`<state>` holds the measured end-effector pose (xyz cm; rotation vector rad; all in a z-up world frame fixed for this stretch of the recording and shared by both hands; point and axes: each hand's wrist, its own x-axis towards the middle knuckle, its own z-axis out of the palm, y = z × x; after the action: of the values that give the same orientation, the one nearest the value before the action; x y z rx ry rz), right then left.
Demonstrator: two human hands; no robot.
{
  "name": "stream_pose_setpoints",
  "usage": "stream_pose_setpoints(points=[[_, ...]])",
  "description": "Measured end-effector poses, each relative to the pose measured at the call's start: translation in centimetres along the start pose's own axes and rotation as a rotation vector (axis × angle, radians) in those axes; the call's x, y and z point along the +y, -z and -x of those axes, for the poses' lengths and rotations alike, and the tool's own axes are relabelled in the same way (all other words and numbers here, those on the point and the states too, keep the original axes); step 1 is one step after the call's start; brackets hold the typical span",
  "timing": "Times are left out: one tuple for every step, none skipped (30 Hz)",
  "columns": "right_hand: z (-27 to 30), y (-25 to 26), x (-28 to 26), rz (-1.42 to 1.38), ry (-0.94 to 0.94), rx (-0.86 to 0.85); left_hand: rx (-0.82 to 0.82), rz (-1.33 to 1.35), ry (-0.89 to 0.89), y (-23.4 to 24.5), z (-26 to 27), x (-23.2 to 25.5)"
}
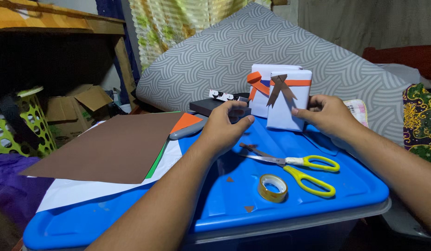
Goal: The person cuts a brown paper ribbon, folds it into a bow, and tapes it onto a white-wrapped box. They then place a small rectangular box onto a sheet of white paper and begin to fold the paper around it.
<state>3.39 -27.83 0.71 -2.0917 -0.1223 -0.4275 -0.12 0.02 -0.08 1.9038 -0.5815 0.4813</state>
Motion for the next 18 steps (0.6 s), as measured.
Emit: stream_pose_setpoints(points=[[-0.07, -0.04, 0.00, 0.017, -0.011, 0.009, 0.003, -0.008, -0.001, 0.02, 0.03, 0.01], [-0.13, -0.07, 0.00, 0.033, -0.021, 0.018, 0.005, -0.015, -0.002, 0.04, 0.04, 0.02], [-0.19, -0.07, -0.01, 0.038, -0.017, 0.023, 0.004, -0.009, -0.002, 0.05, 0.03, 0.04], [-0.23, -0.08, -0.02, 0.043, -0.013, 0.027, 0.003, -0.002, -0.002, 0.06, 0.01, 0.05], [-0.22, -0.09, 0.02, 0.048, -0.011, 0.031, 0.001, 0.005, -0.001, 0.03, 0.04, 0.04], [-0.21, -0.08, 0.05, 0.044, -0.006, 0.029, 0.000, 0.004, -0.001, 0.01, 0.06, 0.03], [-0.22, -0.06, 0.07, 0.039, -0.001, 0.027, -0.001, 0.003, -0.001, 0.00, 0.05, 0.02], [-0.23, -0.04, 0.08, 0.035, 0.004, 0.025, -0.001, 0.003, -0.001, -0.01, 0.04, 0.02], [-0.26, -0.05, 0.06, 0.045, -0.002, 0.024, -0.002, 0.002, -0.004, 0.03, 0.01, 0.02], [-0.28, -0.04, 0.05, 0.054, -0.007, 0.024, -0.003, 0.002, -0.006, 0.06, -0.01, 0.01], [-0.29, -0.01, 0.08, 0.065, -0.013, 0.024, -0.004, 0.003, -0.007, 0.04, -0.02, 0.00], [-0.32, 0.00, 0.10, 0.071, -0.016, 0.027, -0.004, 0.003, -0.004, 0.01, -0.04, -0.01], [-0.34, -0.02, 0.11, 0.077, -0.018, 0.029, -0.004, 0.003, -0.001, 0.01, -0.02, -0.04], [-0.35, -0.05, 0.13, 0.083, -0.021, 0.031, -0.004, 0.003, 0.002, 0.00, -0.01, -0.06], [-0.40, -0.04, 0.12, 0.061, -0.014, 0.027, -0.005, 0.009, 0.000, 0.00, -0.05, -0.06], [-0.41, -0.04, 0.13, 0.040, -0.007, 0.023, -0.006, 0.015, -0.002, 0.00, -0.08, -0.05], [-0.37, -0.03, 0.17, 0.019, -0.001, 0.018, -0.007, 0.022, -0.004, -0.03, -0.05, -0.07], [-0.38, -0.01, 0.17, 0.045, -0.007, 0.027, -0.007, 0.016, -0.001, -0.06, -0.02, -0.10]])
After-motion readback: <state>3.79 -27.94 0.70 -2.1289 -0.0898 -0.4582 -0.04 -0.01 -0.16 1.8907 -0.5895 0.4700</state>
